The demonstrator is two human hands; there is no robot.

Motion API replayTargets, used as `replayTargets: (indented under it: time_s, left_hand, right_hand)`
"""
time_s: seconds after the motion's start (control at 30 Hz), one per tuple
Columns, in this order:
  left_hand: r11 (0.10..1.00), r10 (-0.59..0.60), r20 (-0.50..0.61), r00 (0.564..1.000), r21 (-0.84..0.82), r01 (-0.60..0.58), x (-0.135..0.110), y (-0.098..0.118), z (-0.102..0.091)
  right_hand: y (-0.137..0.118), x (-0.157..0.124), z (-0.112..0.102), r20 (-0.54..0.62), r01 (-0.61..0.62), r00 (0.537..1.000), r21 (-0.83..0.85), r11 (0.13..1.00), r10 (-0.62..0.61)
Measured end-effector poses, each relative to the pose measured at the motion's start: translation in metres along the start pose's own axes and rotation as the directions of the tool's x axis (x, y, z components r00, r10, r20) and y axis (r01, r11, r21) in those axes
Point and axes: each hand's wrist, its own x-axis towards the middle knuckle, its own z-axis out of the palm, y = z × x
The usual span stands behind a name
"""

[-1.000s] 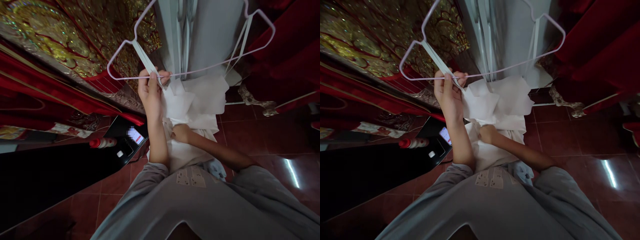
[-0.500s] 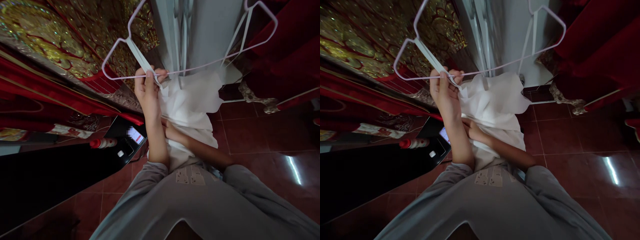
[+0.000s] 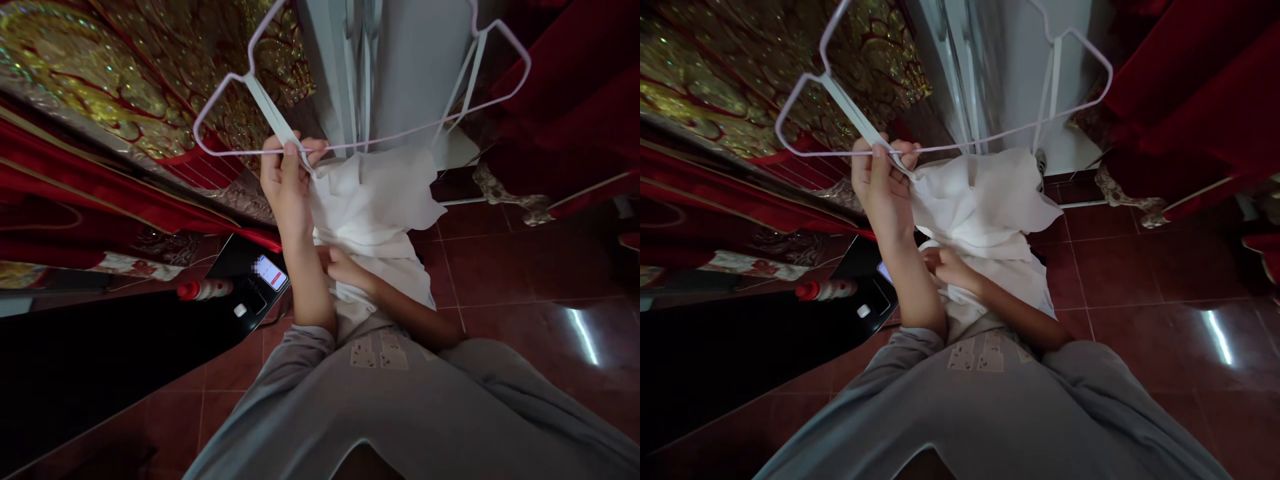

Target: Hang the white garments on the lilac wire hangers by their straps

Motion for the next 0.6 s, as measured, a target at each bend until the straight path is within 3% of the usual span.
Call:
replayTargets:
  time_s: [0.13, 0.27, 0.33, 0.43, 0.5, 0.53, 0.6]
  left_hand:
    - [1.0, 0.002, -0.005, 1.0, -0.029, -0.002, 0.0, -0.001, 0.002]
    - [0.998, -0.004, -0.01, 1.0, -0.068, 0.003, -0.002, -0.003, 0.008]
    - [0.998, -0.006, -0.002, 1.0, -0.063, 0.006, -0.004, -0.002, 0.011]
    - [1.0, 0.002, 0.008, 1.0, -0.008, -0.002, -0.005, 0.001, 0.011]
    - [1.0, 0.012, 0.016, 1.0, 0.015, -0.013, -0.005, 0.001, 0.008]
    - [1.0, 0.017, 0.021, 1.0, 0.016, -0.017, -0.004, 0.0, 0.006]
    - [1.0, 0.021, 0.035, 0.999, 0.017, -0.021, -0.004, -0.003, 0.002]
  right_hand:
    - [-0.009, -0.036, -0.05, -0.256, 0.009, 0.967, -0.047, 0.999, -0.02]
    - [-0.044, -0.054, -0.094, -0.464, 0.133, 0.866, -0.146, 0.98, -0.186]
    - [-0.069, -0.051, -0.106, -0.517, 0.25, 0.786, -0.236, 0.939, -0.339]
    - [-0.108, -0.032, -0.116, -0.494, 0.425, 0.632, -0.423, 0.8, -0.597]
    - [-0.129, -0.014, -0.123, -0.368, 0.477, 0.554, -0.594, 0.647, -0.747]
    - [-0.138, -0.004, -0.127, -0.303, 0.492, 0.536, -0.647, 0.583, -0.788]
    - [-0.147, 0.013, -0.133, -0.199, 0.493, 0.559, -0.701, 0.515, -0.805]
